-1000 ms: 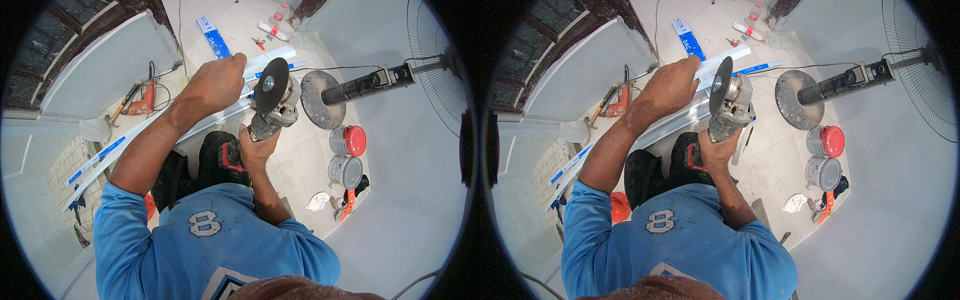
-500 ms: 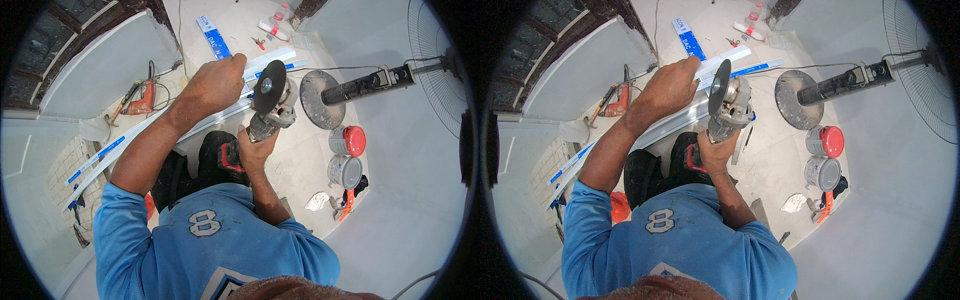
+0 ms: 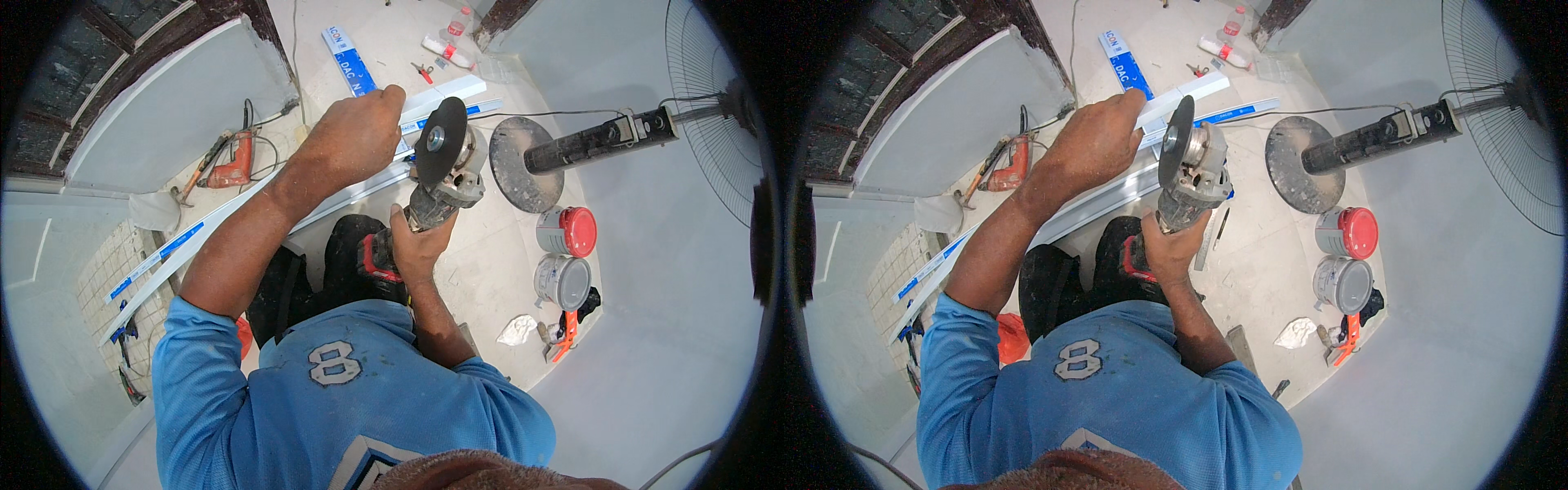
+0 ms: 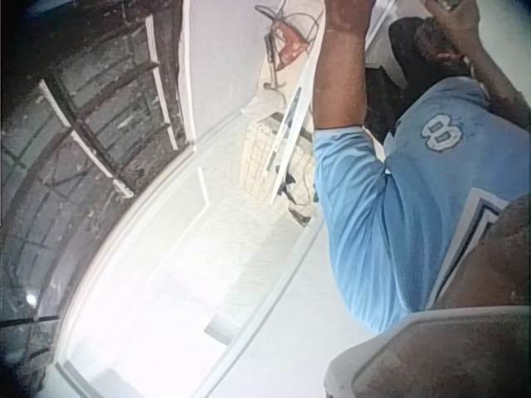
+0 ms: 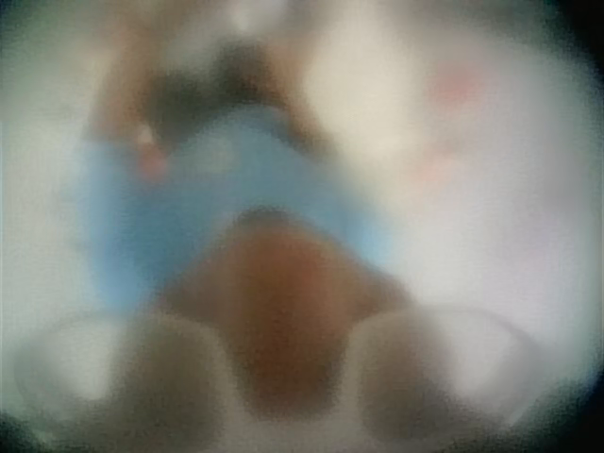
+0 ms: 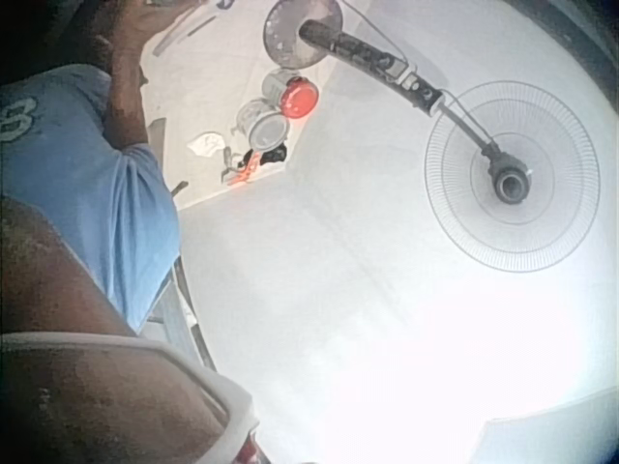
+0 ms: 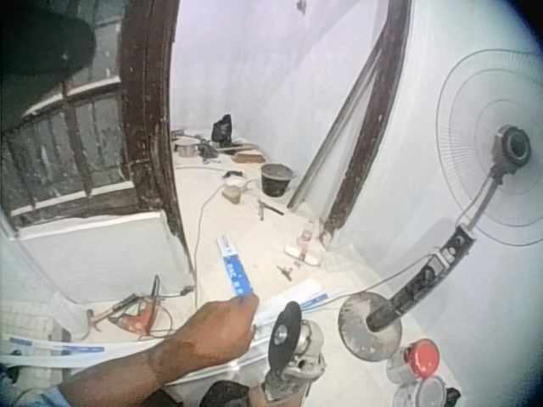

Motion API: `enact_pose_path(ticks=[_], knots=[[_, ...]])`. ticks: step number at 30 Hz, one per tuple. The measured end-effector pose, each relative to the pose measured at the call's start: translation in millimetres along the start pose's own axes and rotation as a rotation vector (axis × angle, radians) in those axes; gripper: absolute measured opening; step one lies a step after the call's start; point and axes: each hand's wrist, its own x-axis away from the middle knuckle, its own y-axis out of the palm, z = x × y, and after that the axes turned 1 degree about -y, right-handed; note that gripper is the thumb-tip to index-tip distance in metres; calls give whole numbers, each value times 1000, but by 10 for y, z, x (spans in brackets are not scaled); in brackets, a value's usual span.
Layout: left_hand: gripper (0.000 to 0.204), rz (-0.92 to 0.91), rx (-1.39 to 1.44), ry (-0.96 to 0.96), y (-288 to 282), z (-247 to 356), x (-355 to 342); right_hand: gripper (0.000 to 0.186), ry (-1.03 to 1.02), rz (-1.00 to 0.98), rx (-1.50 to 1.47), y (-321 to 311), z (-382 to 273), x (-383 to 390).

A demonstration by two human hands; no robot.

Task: The person measures and marks long white metal profiles using a tape measure, square ruler, and marker, then cuts the marked sections with an angle grinder. The person handles the profiles, tools, and cut pieces on the floor.

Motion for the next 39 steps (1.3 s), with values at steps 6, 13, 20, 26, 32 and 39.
enact_pose_path(ticks=[6, 13, 20, 26, 32, 39], knots=[[19, 103, -17, 71, 76, -39, 19, 72, -15, -5, -6, -12, 73, -5], [18, 55, -19, 42, 50, -15, 20, 73, 18, -16, -7, -15, 74, -16], [18, 118, -19, 95, 115, -67, 8, 71, 3, -19, -27, -9, 39, 0], [18, 87, 6, 77, 96, -49, 22, 69, -10, -11, 17, -15, 73, 12], [18, 56, 12, 52, 74, -37, 34, 70, 19, -6, -30, -1, 69, 22], [20, 78, -7, 73, 98, -70, 28, 70, 3, -18, 16, -10, 116, 30]])
